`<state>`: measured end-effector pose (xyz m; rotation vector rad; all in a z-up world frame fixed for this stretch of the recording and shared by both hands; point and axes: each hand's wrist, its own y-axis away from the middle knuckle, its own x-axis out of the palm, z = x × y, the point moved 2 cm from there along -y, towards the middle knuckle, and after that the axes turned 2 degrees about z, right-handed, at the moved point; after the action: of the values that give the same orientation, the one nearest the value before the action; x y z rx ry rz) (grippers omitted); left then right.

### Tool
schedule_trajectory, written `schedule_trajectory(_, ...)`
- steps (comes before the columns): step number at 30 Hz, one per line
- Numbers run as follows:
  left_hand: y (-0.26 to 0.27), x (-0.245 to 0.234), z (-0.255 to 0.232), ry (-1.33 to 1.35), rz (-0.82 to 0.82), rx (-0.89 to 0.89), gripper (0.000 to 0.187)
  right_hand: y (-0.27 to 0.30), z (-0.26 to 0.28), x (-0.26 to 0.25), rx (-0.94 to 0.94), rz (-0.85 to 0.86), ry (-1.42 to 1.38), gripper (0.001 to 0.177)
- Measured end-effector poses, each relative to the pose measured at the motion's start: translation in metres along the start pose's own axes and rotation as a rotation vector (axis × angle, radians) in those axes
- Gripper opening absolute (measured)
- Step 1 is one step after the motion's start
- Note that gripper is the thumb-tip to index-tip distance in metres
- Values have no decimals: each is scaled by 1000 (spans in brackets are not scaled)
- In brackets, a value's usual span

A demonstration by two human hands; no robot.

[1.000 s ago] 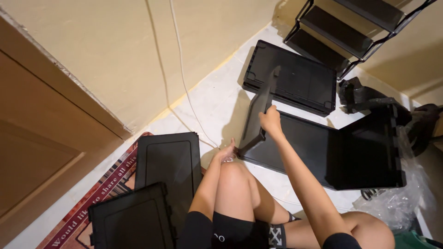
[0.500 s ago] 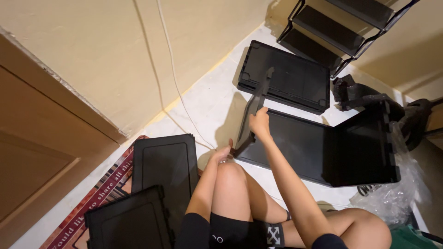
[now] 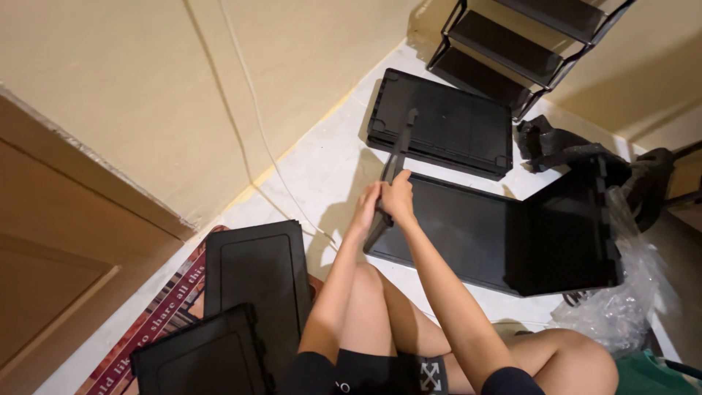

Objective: Assembling a black plastic storage rack or organizer on the floor.

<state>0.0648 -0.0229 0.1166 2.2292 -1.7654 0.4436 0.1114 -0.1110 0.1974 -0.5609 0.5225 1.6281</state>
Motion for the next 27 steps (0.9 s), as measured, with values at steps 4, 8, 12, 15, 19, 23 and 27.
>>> schedule_trajectory(4,-6,18,-15,-251,-61,60,66,-1,-7,12,-33,3,53,50)
schedule_trajectory(8,-21,6,-7,-322,-197,101,68,-5,-6,28,-40,-16,32,48)
schedule_trajectory(12,-25,-11,-1,-377,-306,78,73,7,17,19,28,42,30,56)
schedule_trajectory(15,-29,-15,8,-527,-305,50,75,-1,23,5,47,142,128,69)
schedule_trajectory(19,-8,19,-25,-802,-339,132,68,-34,26,-30,208,449,55,78)
schedule_trajectory(23,18,61,-67,-1288,-241,-27,57,-95,27,-48,-85,83,371,74)
schedule_trajectory(27,17,53,-44,-1446,-244,-46,42,-129,49,-51,-397,-187,287,47)
